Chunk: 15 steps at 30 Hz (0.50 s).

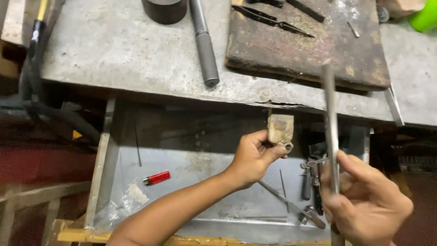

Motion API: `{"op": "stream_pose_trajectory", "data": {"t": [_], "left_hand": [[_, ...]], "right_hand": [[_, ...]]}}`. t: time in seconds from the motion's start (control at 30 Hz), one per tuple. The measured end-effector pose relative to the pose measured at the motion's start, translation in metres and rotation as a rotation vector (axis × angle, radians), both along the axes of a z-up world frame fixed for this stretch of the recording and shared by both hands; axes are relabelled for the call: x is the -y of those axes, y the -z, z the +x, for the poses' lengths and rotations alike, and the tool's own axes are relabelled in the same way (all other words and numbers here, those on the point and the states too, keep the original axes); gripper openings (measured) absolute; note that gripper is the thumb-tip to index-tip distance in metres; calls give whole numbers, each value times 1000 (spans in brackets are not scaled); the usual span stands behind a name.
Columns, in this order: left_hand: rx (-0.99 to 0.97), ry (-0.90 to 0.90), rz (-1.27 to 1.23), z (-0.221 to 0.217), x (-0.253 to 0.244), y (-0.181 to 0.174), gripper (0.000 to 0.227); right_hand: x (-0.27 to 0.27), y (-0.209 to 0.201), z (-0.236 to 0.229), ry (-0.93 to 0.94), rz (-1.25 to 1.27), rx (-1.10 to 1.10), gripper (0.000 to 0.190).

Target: The person holds a small metal ring in the left hand and repeatedly files its surface with a metal file held in the right hand. The ring is rotated periodically to file different sides. The work is performed over an open drawer containing various tools.

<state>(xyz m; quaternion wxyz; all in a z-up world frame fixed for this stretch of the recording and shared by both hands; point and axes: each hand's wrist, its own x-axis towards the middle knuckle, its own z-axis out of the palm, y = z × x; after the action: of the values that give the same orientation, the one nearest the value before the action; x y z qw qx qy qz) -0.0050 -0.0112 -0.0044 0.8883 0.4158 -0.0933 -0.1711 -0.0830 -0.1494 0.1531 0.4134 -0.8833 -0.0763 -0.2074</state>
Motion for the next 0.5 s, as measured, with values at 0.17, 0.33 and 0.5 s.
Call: {"op": "stream_pose_trajectory", "data": {"t": [0.17, 0.33, 0.5], "left_hand": [[-38, -3, 56, -1, -5, -7, 18], [-36, -68, -85, 1, -6, -21, 12], [-30, -83, -94, 1, -5, -21, 13]], "right_hand": [[39, -49, -27, -50, 1228, -1101, 58], [41, -52, -36, -23, 1278, -1141, 49], [35, -52, -37, -16, 1319, -1223, 37]]}}
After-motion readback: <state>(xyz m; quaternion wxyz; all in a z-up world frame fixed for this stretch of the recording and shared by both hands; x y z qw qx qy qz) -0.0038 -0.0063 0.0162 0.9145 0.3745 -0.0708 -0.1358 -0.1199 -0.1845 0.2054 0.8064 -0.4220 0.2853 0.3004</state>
